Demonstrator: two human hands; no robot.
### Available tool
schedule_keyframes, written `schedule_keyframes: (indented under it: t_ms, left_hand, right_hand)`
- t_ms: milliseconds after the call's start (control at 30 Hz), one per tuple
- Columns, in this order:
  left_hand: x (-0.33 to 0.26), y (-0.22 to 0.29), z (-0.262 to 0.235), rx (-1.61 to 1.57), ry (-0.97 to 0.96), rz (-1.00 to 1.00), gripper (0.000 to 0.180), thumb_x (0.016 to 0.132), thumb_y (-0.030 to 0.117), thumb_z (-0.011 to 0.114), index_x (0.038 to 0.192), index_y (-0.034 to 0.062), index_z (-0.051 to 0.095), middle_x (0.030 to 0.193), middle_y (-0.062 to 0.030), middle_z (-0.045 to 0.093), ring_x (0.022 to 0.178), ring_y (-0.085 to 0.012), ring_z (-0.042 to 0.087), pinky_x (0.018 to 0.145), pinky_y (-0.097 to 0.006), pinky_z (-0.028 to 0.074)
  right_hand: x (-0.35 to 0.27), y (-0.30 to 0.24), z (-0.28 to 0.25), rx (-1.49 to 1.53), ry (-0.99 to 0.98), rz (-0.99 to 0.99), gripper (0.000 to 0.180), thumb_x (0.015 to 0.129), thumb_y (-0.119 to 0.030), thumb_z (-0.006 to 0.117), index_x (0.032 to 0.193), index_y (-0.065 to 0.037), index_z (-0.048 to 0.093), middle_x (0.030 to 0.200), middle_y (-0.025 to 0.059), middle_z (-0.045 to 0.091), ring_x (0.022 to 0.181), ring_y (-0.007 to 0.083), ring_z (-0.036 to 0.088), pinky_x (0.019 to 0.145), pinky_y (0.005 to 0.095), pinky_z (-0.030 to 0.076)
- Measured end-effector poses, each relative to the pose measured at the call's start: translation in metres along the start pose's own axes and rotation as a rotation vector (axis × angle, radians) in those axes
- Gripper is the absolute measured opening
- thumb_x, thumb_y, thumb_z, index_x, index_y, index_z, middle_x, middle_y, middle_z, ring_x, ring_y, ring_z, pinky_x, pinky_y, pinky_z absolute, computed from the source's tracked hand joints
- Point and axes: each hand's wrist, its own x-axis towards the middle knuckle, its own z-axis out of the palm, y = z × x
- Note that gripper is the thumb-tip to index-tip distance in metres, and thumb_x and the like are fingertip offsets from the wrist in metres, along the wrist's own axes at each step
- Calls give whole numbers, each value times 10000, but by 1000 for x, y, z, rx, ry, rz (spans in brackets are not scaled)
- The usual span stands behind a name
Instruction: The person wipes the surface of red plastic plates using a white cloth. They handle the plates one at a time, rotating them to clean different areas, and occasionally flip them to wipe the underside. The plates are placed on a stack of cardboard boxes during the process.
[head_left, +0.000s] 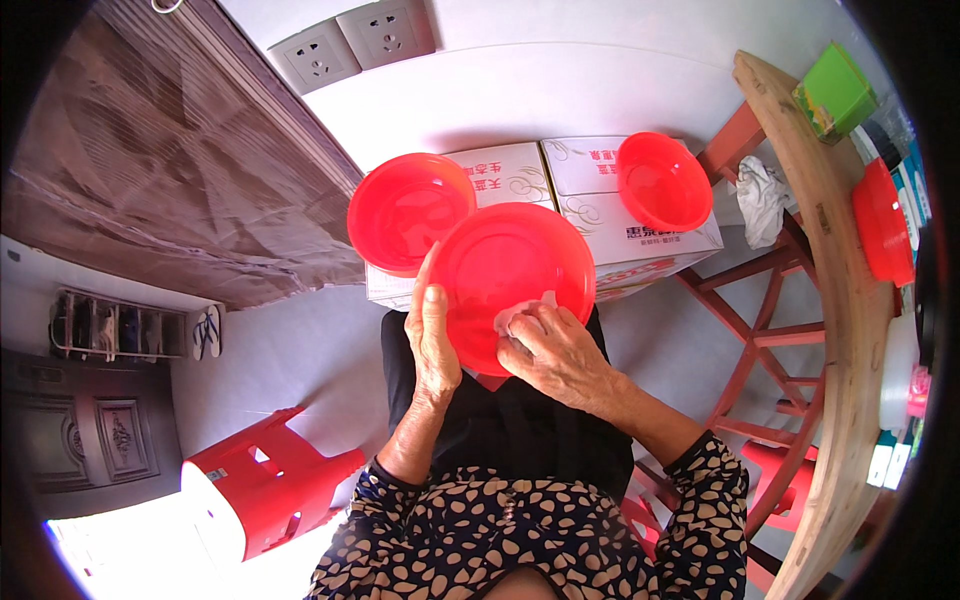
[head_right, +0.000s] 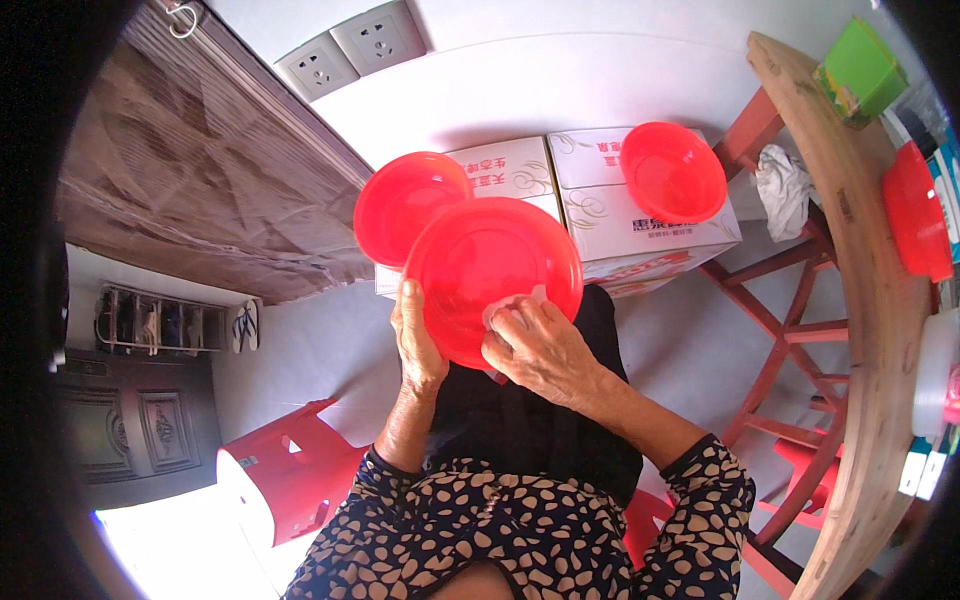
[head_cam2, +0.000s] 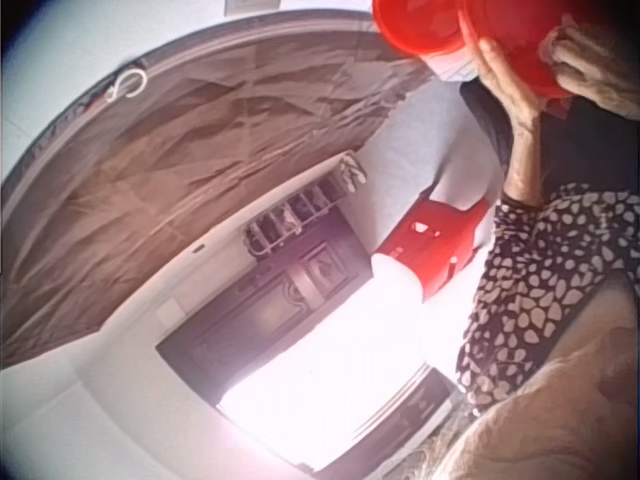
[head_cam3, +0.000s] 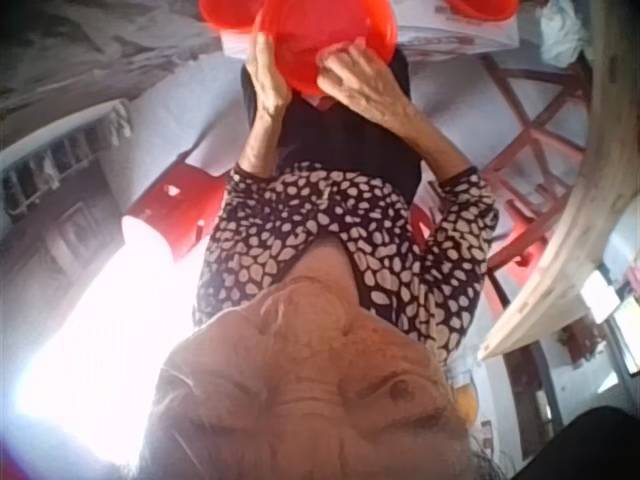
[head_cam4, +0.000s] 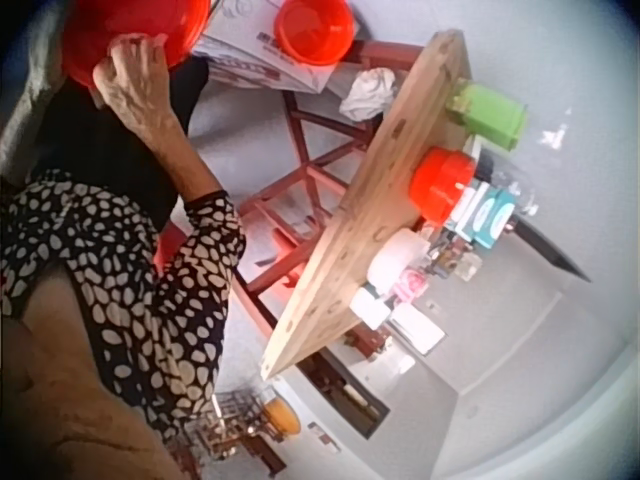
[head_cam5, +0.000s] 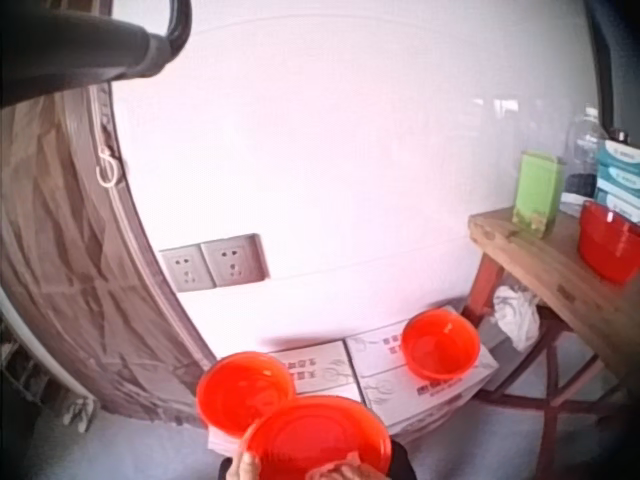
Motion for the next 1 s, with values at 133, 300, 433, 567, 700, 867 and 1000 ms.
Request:
schedule_keyframes:
  t_ms: [133, 300, 433, 567, 700, 867, 1000]
  left_hand:
    - [-14, 0, 16, -471, -129, -10, 710, 886, 358, 608, 1442, 43, 299, 1273, -99, 522, 1192, -211, 474, 1041, -360, 348]
    - [-45, -30, 14, -402, -170, -158, 695, 845, 461, 613, 1327, 15, 385, 1244, -135, 525, 1145, -251, 518, 978, -390, 421]
    - [-42, -25, 12, -425, -54, -182, 649, 864, 454, 573, 1287, -17, 426, 1181, -163, 572, 1084, -271, 562, 957, -405, 441]
    - [-40, -28, 15, -567, 1, -204, 589, 864, 368, 579, 1296, -2, 426, 1217, -138, 552, 1108, -269, 550, 963, -405, 443]
    - [-40, -24, 14, -604, -42, -201, 545, 854, 257, 593, 1308, 8, 424, 1241, -116, 537, 1136, -257, 537, 962, -402, 447]
    - [-40, -25, 16, -505, -88, -157, 540, 848, 188, 594, 1324, 8, 413, 1263, -114, 527, 1152, -242, 527, 963, -403, 446]
    - [-35, -19, 18, -527, -94, -158, 552, 852, 193, 605, 1332, 4, 407, 1274, -116, 522, 1169, -243, 513, 979, -403, 427]
  right_hand:
    - [5, -8, 1, -1, 102, 123, 150, 707, -112, 631, 852, -95, 592, 943, 60, 512, 827, 242, 556, 672, 368, 494]
    - [20, -19, 15, 214, 162, 196, 211, 742, -162, 597, 923, -54, 578, 990, 103, 510, 904, 285, 546, 763, 405, 486]
    - [21, -11, -12, 446, 3, 130, 219, 770, -170, 629, 939, -33, 602, 1020, 100, 526, 1001, 285, 513, 853, 424, 451]
    - [9, 8, -14, 277, -128, 97, 181, 787, -204, 642, 902, -64, 647, 1042, 76, 548, 1046, 254, 500, 899, 407, 423]
    - [5, 28, -17, 123, -216, 151, 167, 790, -214, 626, 846, -68, 685, 1017, 53, 588, 1130, 284, 486, 871, 363, 414]
    - [26, 54, -11, -368, -62, 78, 194, 747, -163, 584, 892, -45, 636, 1058, 82, 574, 1126, 257, 491, 863, 356, 421]
    - [31, 52, -2, -326, 17, 157, 177, 714, -157, 594, 841, -37, 628, 1047, 101, 578, 1036, 251, 506, 788, 332, 440]
